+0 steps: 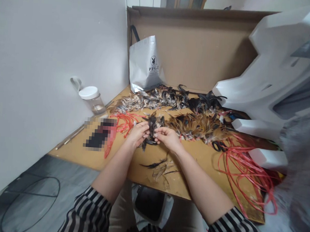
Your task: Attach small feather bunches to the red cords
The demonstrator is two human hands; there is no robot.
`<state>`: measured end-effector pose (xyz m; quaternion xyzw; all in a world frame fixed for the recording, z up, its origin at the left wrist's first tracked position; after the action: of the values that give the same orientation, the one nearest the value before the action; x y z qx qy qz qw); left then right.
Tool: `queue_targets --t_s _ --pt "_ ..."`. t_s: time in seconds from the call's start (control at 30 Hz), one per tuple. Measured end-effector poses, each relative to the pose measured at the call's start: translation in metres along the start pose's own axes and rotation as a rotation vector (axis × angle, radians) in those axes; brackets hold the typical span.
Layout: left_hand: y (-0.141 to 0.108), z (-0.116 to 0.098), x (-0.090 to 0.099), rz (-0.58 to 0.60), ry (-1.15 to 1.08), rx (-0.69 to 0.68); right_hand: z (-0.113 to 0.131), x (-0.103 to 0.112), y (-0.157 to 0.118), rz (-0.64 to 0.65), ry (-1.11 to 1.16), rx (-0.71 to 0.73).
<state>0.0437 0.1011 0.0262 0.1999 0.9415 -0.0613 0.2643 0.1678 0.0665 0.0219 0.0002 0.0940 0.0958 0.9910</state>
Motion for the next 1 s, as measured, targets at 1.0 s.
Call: queue_targets --t_s 1.0 --pt "-0.006 0.000 -0.011 0.120 0.178 0.011 0.004 0.007 -0.004 0.043 0.381 -0.180"
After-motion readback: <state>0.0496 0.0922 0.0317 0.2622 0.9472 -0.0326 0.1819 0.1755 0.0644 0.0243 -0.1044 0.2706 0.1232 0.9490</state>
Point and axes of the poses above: each hand's wrist, its own y-axis towards the middle knuckle, its own x-axis out of the back of the hand, z = x × y, the point moved 4 cm from there along y, towards the middle knuckle, and after that the axes turned 4 degrees about z, right-handed, at the moved point
